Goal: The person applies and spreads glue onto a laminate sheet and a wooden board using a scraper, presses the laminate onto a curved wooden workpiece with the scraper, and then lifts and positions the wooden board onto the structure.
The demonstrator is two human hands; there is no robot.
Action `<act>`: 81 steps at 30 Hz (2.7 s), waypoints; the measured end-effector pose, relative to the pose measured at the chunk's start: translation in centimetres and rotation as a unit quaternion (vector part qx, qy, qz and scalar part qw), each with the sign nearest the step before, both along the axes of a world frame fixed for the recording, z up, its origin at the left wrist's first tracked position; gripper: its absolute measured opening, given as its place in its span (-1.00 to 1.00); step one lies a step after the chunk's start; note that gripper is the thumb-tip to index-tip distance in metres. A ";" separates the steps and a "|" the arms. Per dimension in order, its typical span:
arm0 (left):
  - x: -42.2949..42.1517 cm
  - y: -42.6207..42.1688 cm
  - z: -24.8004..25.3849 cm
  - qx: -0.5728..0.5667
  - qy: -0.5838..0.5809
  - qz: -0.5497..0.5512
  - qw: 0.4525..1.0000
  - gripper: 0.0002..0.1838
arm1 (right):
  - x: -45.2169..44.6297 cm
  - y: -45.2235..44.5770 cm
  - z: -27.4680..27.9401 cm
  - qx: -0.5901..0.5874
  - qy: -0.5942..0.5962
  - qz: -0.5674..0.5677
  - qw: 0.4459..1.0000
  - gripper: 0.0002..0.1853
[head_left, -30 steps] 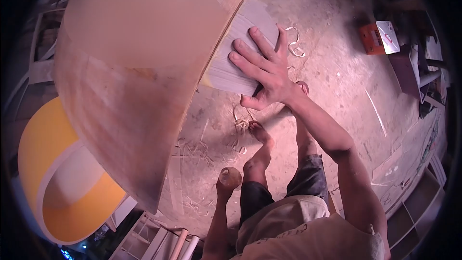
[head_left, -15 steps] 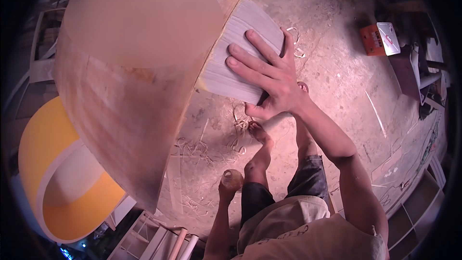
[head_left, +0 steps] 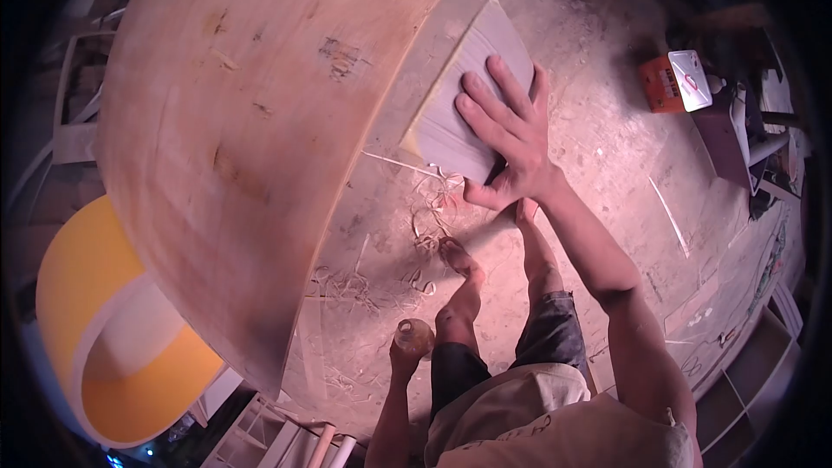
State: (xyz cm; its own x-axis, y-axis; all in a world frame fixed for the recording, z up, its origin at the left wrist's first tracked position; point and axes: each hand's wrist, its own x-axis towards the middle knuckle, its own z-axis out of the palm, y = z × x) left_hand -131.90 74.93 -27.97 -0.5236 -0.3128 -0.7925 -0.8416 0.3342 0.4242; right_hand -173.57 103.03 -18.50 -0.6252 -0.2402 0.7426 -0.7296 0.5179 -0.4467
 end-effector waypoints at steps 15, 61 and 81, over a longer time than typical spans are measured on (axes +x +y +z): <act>-4.7 1.0 -0.3 0.044 0.073 0.046 0.995 -0.33 | -3.7 0.1 -0.6 0.010 -0.004 0.033 0.999 -0.31; -7.4 4.7 0.0 0.019 0.074 -0.038 0.996 -0.29 | -10.3 6.9 1.2 0.072 -0.008 -0.004 0.997 -0.25; -8.0 5.7 -0.8 -0.006 0.062 -0.067 0.996 -0.33 | -10.4 7.5 2.0 0.137 -0.046 0.030 0.989 -0.30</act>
